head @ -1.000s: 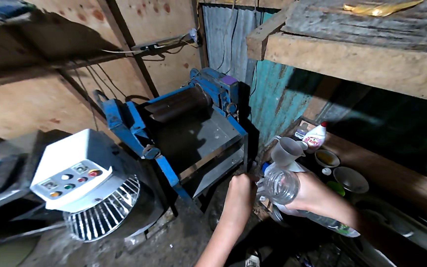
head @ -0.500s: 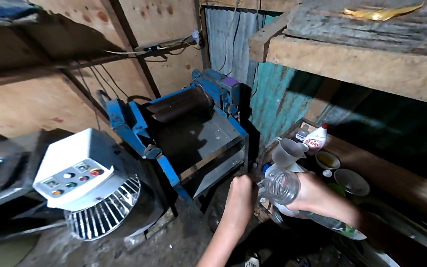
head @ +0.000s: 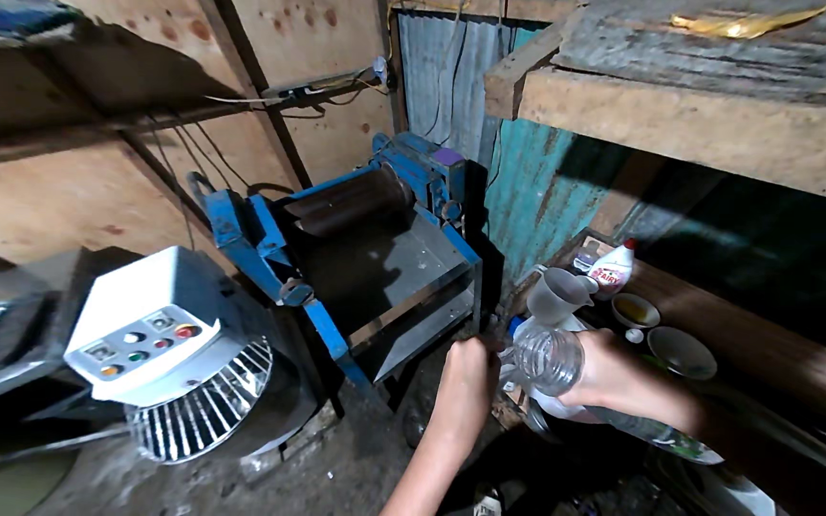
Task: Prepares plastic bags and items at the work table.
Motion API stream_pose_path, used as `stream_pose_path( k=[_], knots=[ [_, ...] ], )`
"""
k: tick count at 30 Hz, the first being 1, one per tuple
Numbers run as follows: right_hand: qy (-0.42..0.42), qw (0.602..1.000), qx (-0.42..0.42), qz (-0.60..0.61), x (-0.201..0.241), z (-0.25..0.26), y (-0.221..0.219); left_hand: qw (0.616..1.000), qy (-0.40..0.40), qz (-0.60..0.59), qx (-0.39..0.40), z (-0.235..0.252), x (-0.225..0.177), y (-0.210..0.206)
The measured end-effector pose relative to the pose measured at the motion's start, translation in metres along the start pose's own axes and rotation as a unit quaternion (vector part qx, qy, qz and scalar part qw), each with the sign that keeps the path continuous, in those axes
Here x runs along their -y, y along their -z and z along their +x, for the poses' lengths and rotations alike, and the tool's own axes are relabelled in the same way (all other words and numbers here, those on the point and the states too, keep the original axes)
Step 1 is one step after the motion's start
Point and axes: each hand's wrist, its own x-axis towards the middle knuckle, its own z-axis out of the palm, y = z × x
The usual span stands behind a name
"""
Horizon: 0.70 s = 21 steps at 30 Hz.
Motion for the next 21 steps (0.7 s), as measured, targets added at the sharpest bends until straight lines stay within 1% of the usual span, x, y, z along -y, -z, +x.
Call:
stream_pose_path(
  k=[21],
  knots=[
    [0.001, 1.0, 0.011, -0.014, 0.0003, -0.0019, 0.0047, 1.0, -0.008, -0.002, -0.012, 0.0001, -0.0015, -0.0039]
  ],
)
